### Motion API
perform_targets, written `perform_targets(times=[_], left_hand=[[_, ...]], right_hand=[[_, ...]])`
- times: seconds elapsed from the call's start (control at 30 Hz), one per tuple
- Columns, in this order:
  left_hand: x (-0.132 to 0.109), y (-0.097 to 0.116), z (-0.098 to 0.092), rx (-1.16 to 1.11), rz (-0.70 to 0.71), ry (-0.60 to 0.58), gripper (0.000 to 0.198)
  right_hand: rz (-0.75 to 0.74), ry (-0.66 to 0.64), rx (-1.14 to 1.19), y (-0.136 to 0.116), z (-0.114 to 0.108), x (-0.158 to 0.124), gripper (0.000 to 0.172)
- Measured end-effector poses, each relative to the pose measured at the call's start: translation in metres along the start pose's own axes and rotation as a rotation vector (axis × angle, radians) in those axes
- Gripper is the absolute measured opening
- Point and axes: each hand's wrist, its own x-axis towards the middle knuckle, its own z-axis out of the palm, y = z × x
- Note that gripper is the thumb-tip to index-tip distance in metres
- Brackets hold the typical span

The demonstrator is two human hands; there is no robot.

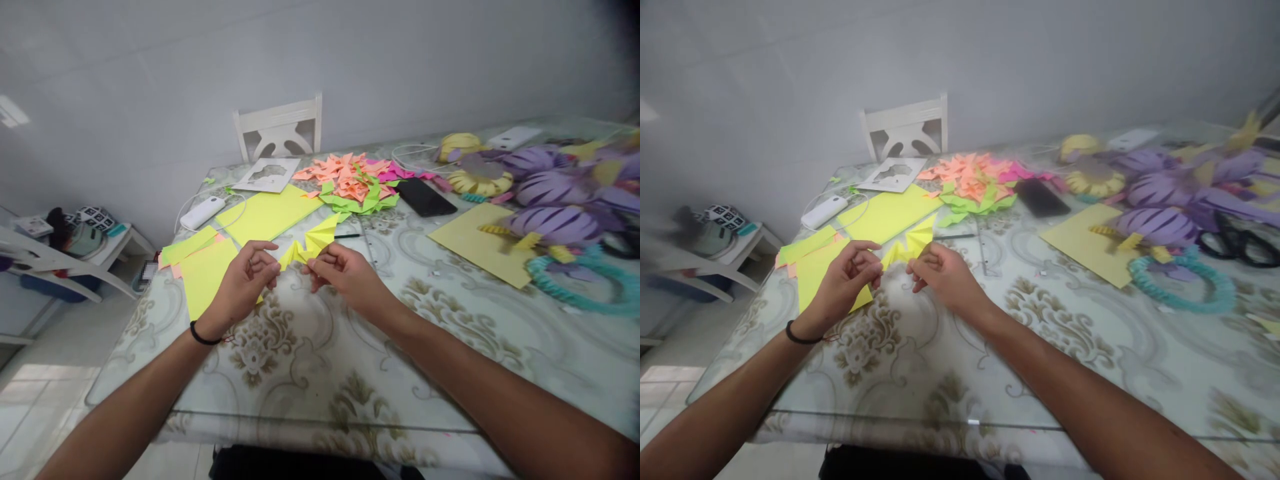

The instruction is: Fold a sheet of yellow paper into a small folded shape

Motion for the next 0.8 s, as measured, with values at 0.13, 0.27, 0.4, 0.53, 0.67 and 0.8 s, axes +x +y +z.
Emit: perform_targets(times=[0.13,0.27,0.4,0.53,0.67,0.8], left_hand=[[0.003,0.001,-0.004,0.016,0.05,0.105,0.029],[0.01,0.002,-0.013,0.02,0.072,0.178,0.028],[0.013,0.003,-0.019,0.034,0.099,0.192,0.027],[0.012,0.006,-0.016,-0.002,0.078,0.207,0.028],[0.011,0.005,-0.014,-0.096,-0.031,0.257,0.028],[0.01,0.0,-0.014,-0.187,-0.113,0.154,0.031]], right_hand=[[-0.02,-0.002,-0.067,0.002,-0.006,0.003,0.031],[0.006,-0.042,-0.135,0.003,-0.006,0.003,0.031],[-0.005,-0.056,-0.196,0.005,-0.005,0.002,0.03],[-0.022,-0.03,-0.197,0.003,-0.004,0.001,0.03],[-0.04,0.025,-0.096,-0.001,-0.003,-0.001,0.031],[-0.073,0.072,-0.02,-0.001,-0.002,-0.002,0.029]])
